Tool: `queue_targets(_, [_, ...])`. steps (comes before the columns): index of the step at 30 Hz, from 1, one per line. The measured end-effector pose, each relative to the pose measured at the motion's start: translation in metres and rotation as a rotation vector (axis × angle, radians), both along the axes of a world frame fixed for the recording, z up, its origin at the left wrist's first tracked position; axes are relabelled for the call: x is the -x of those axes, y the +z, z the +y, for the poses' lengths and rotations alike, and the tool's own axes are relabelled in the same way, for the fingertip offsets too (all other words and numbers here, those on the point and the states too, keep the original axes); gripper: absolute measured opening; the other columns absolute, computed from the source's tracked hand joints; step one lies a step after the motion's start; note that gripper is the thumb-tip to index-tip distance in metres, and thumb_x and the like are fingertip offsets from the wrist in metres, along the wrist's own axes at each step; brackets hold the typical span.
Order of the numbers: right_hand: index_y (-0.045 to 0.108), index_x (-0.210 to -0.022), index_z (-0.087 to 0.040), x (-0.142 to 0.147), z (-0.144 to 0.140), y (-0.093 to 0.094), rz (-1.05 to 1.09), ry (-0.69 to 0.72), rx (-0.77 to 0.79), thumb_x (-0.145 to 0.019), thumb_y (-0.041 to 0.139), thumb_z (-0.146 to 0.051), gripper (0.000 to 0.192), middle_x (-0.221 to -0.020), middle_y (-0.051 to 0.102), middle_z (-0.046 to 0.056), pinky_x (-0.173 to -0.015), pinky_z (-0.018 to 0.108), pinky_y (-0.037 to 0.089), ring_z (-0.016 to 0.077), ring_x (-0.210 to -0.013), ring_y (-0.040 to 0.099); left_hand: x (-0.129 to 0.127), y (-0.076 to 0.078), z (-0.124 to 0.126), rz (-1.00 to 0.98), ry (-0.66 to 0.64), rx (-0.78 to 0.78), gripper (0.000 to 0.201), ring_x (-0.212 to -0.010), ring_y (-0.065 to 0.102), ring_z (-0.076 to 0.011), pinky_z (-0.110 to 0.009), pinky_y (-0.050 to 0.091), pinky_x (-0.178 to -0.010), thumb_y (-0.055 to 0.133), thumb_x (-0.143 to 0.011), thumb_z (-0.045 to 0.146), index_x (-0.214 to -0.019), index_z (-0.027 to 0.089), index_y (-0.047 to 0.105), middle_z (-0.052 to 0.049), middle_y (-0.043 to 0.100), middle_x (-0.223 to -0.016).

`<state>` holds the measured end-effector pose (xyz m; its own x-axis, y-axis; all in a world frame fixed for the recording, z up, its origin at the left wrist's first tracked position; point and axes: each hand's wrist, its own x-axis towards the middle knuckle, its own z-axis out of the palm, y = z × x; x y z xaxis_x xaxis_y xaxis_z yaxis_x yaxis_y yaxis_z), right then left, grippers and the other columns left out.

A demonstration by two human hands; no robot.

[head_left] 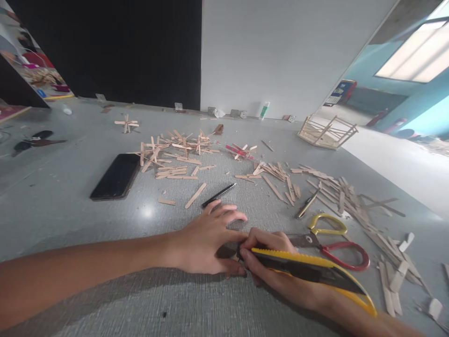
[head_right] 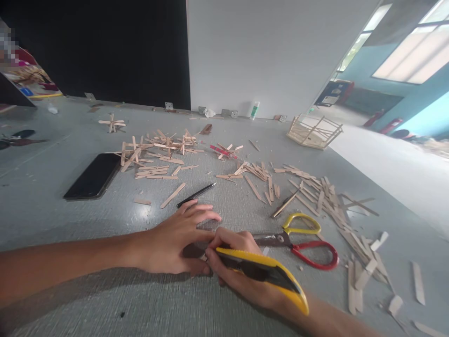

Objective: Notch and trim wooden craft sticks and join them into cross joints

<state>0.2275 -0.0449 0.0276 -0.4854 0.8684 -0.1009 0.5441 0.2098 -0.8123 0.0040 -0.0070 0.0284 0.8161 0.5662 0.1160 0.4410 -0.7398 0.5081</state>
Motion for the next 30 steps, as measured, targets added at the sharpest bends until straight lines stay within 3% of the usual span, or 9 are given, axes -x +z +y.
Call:
queue_targets(4, [0.057,-0.076,-0.025,0.0,0.001,-0.002,-0.042,-0.008,-0.029,-0.101,0.054,-0.042,0.031,-0.047,0.056,-0.008,-0.063,0.032,0.046,0.0114,-0.041,0.05,0.001,-0.001,0.001,0.017,-0.014,0.004,0.042,-0.151,0.031,-0.0409,-0.073,0.018,-0.118,0.072,-0.09,0.058,-0.125,0.035,0.069,-0.01,0.048,-0.157])
queue_targets(9, [0.06,-0.077,-0.024,-0.001,0.0,-0.002,-0.072,0.0,-0.129,-0.098,0.056,-0.04,0.027,-0.055,0.062,-0.005,-0.076,0.037,0.047,0.0145,-0.054,0.057,0.004,0.003,0.003,0.066,-0.061,0.073,0.045,-0.155,0.022,-0.0441,-0.074,0.013,-0.119,0.059,-0.096,0.063,-0.132,0.037,0.065,-0.008,0.035,-0.167])
queue_targets(16, [0.057,-0.077,-0.024,-0.001,0.0,-0.002,0.005,0.021,-0.048,-0.099,0.053,-0.041,0.028,-0.046,0.053,-0.008,-0.056,0.028,0.043,0.0105,-0.04,0.048,0.002,0.008,0.002,0.09,-0.056,0.133,0.041,-0.157,0.014,-0.0416,-0.073,0.008,-0.121,0.059,-0.098,0.059,-0.131,0.036,0.066,-0.008,0.028,-0.17])
queue_targets(20, [0.057,-0.078,-0.024,0.0,0.001,-0.002,-0.002,0.04,-0.099,-0.1,0.051,-0.042,0.029,-0.047,0.057,-0.009,-0.071,0.034,0.048,0.0105,-0.041,0.052,0.001,0.009,0.0,0.091,-0.052,0.132,0.04,-0.157,0.013,-0.0413,-0.072,0.007,-0.122,0.06,-0.099,0.055,-0.133,0.033,0.064,-0.01,0.027,-0.17])
queue_targets(30, [0.053,-0.076,-0.025,0.002,-0.002,-0.001,-0.081,0.009,-0.109,-0.102,0.047,-0.047,0.034,-0.047,0.059,-0.008,-0.083,0.046,0.046,0.0143,-0.044,0.057,0.002,0.008,-0.001,0.075,-0.043,0.137,0.041,-0.157,0.013,-0.0421,-0.075,0.009,-0.12,0.059,-0.099,0.056,-0.132,0.033,0.065,-0.011,0.029,-0.169])
